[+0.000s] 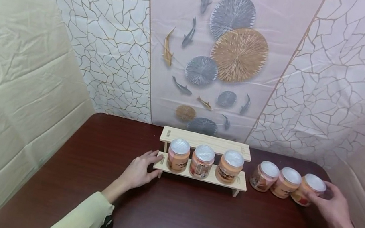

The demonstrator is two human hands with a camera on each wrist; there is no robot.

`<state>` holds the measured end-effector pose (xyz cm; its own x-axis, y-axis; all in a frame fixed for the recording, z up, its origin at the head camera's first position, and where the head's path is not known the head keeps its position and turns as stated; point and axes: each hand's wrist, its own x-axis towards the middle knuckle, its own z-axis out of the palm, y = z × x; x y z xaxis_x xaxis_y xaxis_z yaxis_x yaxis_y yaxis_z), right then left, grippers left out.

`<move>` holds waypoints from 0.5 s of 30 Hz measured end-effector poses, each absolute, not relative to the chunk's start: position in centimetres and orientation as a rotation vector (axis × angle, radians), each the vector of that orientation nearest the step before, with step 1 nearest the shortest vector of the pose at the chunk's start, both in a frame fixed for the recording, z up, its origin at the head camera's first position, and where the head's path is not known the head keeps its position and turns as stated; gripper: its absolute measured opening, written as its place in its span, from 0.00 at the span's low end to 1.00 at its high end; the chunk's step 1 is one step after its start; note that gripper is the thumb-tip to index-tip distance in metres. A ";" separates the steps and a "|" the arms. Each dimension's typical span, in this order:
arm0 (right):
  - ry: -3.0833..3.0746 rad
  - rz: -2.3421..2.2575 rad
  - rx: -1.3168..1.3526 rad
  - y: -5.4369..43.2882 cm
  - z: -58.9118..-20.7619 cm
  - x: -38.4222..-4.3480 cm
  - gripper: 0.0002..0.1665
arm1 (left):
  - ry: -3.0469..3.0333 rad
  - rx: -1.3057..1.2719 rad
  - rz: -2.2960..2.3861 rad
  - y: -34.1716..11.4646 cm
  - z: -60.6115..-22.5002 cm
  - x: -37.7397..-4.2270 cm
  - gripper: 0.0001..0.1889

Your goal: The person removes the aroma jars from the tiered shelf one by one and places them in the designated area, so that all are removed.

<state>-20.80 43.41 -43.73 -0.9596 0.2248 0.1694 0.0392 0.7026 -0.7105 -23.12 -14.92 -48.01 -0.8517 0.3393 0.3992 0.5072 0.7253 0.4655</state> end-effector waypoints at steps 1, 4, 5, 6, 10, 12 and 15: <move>-2.665 1.106 -0.214 43.4 -43.8 -20.8 0.47 | -2.644 -0.665 -0.836 -14.9 -48.0 -23.1 0.26; -2.663 1.102 -0.218 43.5 -44.1 -20.8 0.47 | -2.641 -0.668 -0.831 -14.9 -48.0 -23.2 0.26; -2.663 1.104 -0.219 43.5 -44.1 -20.8 0.47 | -2.639 -0.670 -0.830 -14.9 -48.0 -23.2 0.26; -2.660 1.106 -0.219 43.5 -44.1 -20.9 0.47 | -2.637 -0.673 -0.829 -14.9 -48.0 -23.2 0.26; -2.651 1.123 -0.206 43.6 -44.3 -20.9 0.46 | -2.629 -0.683 -0.827 -14.9 -48.0 -23.2 0.26; -2.644 1.125 -0.197 43.6 -44.4 -20.9 0.46 | -2.625 -0.686 -0.829 -14.9 -48.0 -23.1 0.26; -2.640 1.135 -0.176 43.6 -44.5 -20.9 0.45 | -2.621 -0.687 -0.837 -14.9 -48.0 -23.1 0.26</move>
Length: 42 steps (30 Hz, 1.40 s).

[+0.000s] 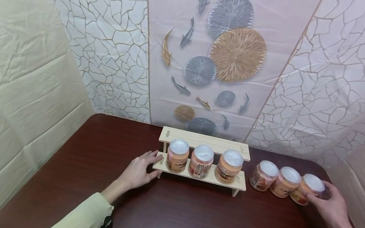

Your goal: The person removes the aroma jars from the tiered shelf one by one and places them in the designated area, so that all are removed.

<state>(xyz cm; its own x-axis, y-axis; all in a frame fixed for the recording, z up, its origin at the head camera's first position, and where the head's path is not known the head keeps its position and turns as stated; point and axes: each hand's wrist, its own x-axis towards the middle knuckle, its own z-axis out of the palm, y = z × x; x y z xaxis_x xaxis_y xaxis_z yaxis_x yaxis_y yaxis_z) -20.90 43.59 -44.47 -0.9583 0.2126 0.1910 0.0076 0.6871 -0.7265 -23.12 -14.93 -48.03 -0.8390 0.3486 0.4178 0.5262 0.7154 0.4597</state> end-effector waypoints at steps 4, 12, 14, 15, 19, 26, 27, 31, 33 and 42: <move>-2.645 1.121 -0.175 43.3 -44.1 -20.9 0.47 | -2.626 -0.685 -0.842 -14.9 -48.0 -23.1 0.26; -2.297 0.938 -0.191 39.6 -41.3 -20.8 0.39 | -2.635 -0.666 -0.834 -15.0 -47.9 -22.9 0.26; -2.228 0.934 -0.146 37.9 -40.7 -20.8 0.37 | -2.638 -0.663 -0.834 -15.1 -47.9 -22.9 0.26; -2.204 0.934 -0.106 37.2 -40.5 -20.8 0.36 | -2.637 -0.664 -0.835 -15.1 -47.9 -22.9 0.26; -2.184 1.020 0.069 34.2 -40.3 -20.9 0.34 | -2.634 -0.669 -0.833 -15.1 -47.9 -22.8 0.26; -2.234 1.243 0.411 29.8 -41.5 -20.7 0.37 | -2.614 -0.680 -0.839 -15.1 -47.9 -22.9 0.26; -2.251 1.243 0.433 29.3 -41.6 -20.6 0.37 | -2.613 -0.681 -0.839 -15.1 -47.9 -22.9 0.26; -2.302 1.205 0.461 27.5 -42.0 -20.5 0.37 | -2.611 -0.685 -0.843 -15.0 -48.0 -22.9 0.26; -2.307 1.201 0.457 26.7 -42.2 -20.5 0.37 | -2.609 -0.687 -0.844 -15.0 -48.0 -23.0 0.26; -2.294 1.295 0.490 24.0 -43.2 -20.7 0.41 | -2.606 -0.693 -0.844 -14.8 -48.0 -23.1 0.26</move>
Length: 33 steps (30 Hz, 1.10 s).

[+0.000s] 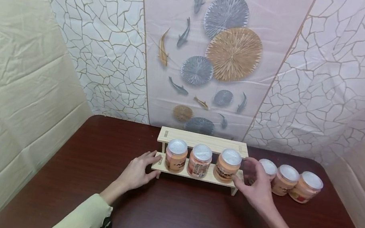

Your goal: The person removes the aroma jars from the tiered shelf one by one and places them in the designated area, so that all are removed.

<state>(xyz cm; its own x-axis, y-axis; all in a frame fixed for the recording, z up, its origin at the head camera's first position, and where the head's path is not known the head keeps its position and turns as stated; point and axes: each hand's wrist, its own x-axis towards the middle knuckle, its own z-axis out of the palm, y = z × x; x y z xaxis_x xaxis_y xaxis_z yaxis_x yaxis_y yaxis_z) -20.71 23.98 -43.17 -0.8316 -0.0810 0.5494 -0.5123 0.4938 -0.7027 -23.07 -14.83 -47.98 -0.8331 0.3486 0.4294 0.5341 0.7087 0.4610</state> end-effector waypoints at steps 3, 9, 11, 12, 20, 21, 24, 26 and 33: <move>-2.287 1.295 0.492 23.2 -43.3 -20.9 0.42 | -2.607 -0.693 -0.842 -14.8 -48.0 -23.1 0.26; -2.268 1.316 0.486 22.0 -42.8 -20.6 0.44 | -2.617 -0.690 -0.852 -14.7 -47.9 -23.0 0.26; -2.277 1.330 0.467 21.9 -42.7 -20.6 0.43 | -2.617 -0.688 -0.851 -14.7 -47.8 -23.0 0.26; -2.283 1.329 0.459 21.8 -42.8 -20.7 0.43 | -2.616 -0.689 -0.853 -14.7 -47.8 -23.0 0.26; -2.327 1.320 0.391 21.7 -43.5 -21.3 0.43 | -2.612 -0.692 -0.848 -14.8 -47.8 -22.9 0.27; -2.332 1.323 0.387 21.6 -43.6 -21.4 0.43 | -2.612 -0.691 -0.848 -14.8 -47.8 -22.9 0.27; -2.347 1.335 0.371 21.5 -43.6 -21.5 0.43 | -2.612 -0.688 -0.849 -14.8 -47.8 -22.9 0.27; -2.353 1.335 0.363 21.5 -43.7 -21.6 0.44 | -2.612 -0.687 -0.849 -14.8 -47.7 -22.8 0.26; -2.355 1.363 0.356 21.4 -43.6 -21.8 0.43 | -2.611 -0.687 -0.852 -14.8 -47.7 -22.8 0.26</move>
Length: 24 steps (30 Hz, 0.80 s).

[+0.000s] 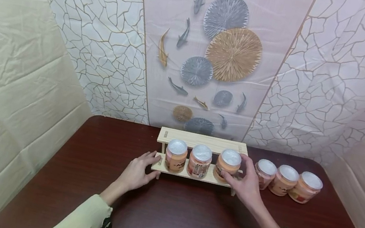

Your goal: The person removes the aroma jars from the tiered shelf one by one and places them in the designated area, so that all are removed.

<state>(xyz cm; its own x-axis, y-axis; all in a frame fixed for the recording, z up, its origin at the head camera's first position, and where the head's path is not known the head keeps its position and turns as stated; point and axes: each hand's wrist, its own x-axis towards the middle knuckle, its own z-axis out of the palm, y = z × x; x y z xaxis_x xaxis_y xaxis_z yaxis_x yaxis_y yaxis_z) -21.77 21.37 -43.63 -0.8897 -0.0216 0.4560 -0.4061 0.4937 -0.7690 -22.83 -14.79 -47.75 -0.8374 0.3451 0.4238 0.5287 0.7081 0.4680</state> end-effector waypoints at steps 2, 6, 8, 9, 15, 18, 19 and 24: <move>-2.354 1.377 0.356 21.3 -43.5 -21.8 0.42 | -2.608 -0.687 -0.851 -14.8 -47.7 -22.8 0.26; -2.355 1.376 0.364 21.3 -43.3 -21.7 0.41 | -2.605 -0.688 -0.854 -14.8 -47.8 -22.9 0.26; -2.351 1.378 0.373 21.3 -43.2 -21.7 0.40 | -2.605 -0.687 -0.855 -14.8 -47.8 -22.8 0.26; -2.351 1.379 0.376 21.3 -43.2 -21.7 0.40 | -2.607 -0.685 -0.855 -14.8 -47.8 -22.8 0.26; -2.360 1.359 0.387 21.6 -43.2 -21.8 0.41 | -2.612 -0.683 -0.856 -14.8 -47.9 -22.8 0.26; -2.360 1.343 0.370 21.8 -43.1 -21.8 0.41 | -2.614 -0.685 -0.857 -14.8 -47.9 -22.8 0.26; -2.355 1.347 0.367 21.9 -43.1 -21.7 0.41 | -2.614 -0.685 -0.855 -14.8 -47.9 -22.9 0.26; -2.357 1.349 0.346 22.2 -42.8 -21.5 0.41 | -2.613 -0.681 -0.846 -14.9 -48.0 -23.0 0.26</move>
<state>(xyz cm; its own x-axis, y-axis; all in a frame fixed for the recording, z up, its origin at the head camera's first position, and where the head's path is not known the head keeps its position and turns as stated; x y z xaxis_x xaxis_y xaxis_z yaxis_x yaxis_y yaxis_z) -21.47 22.19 -42.76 -0.8887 -0.0153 0.4583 -0.4029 0.5033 -0.7644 -22.99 -14.88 -47.96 -0.8387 0.3416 0.4240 0.5253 0.7127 0.4649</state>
